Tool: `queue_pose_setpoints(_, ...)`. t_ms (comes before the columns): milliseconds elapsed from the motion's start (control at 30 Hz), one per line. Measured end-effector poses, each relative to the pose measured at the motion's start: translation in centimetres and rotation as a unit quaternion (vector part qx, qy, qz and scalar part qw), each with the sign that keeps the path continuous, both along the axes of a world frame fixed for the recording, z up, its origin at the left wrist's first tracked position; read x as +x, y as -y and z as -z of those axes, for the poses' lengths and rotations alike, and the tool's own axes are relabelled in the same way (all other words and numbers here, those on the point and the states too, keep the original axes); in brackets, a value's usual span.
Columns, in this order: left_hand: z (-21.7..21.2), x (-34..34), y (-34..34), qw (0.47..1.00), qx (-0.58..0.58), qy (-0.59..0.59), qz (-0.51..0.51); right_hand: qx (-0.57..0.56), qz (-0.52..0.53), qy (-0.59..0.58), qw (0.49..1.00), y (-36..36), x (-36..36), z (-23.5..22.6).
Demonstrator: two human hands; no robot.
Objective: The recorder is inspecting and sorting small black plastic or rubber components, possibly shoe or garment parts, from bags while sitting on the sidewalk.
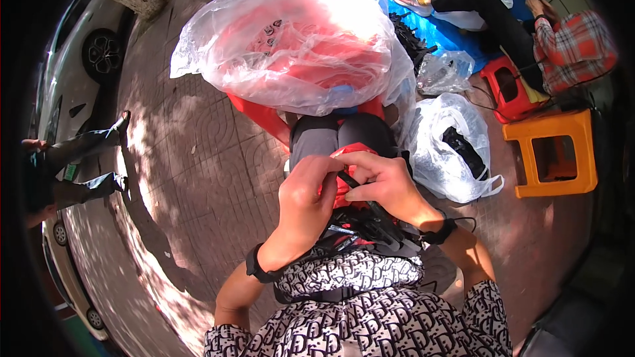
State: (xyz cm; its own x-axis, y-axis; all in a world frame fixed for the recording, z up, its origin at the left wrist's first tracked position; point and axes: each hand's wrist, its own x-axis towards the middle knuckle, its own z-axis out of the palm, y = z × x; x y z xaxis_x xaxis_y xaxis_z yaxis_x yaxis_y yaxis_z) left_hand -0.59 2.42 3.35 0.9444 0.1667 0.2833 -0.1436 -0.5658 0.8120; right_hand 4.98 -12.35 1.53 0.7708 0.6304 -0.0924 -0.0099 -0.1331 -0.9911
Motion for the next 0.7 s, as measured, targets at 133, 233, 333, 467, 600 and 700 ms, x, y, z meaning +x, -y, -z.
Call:
queue_pose_setpoints(133, -0.2, 0.3, 0.7, 0.989, 0.117, 0.09, 0.008, 0.015, 0.009, -0.057, 0.998, -0.3, 0.0, -0.6)
queue_pose_setpoints(233, -0.1, 0.5, 1.1, 0.994, 0.091, 0.058, 0.016, 0.03, 0.028, -0.089, 0.995, 0.1, 0.2, -0.2)
queue_pose_setpoints(333, 0.6, 0.1, 1.0, 0.994, 0.099, 0.044, 0.003, 0.086, 0.03, -0.126, 0.988, -0.5, -0.2, 0.7)
queue_pose_setpoints(467, 0.4, -0.1, 0.8, 0.996, 0.089, 0.03, 0.011, 0.081, 0.053, -0.114, 0.989, -0.9, -0.7, 1.5)
queue_pose_setpoints(600, 0.4, 0.3, 1.3, 0.978, 0.184, 0.099, 0.016, 0.125, 0.054, -0.131, 0.982, -1.0, -0.5, 2.1)
queue_pose_setpoints(700, 0.2, 0.7, 1.3, 0.979, 0.171, 0.112, 0.012, 0.127, 0.065, -0.131, 0.981, -1.1, -0.2, 1.9)
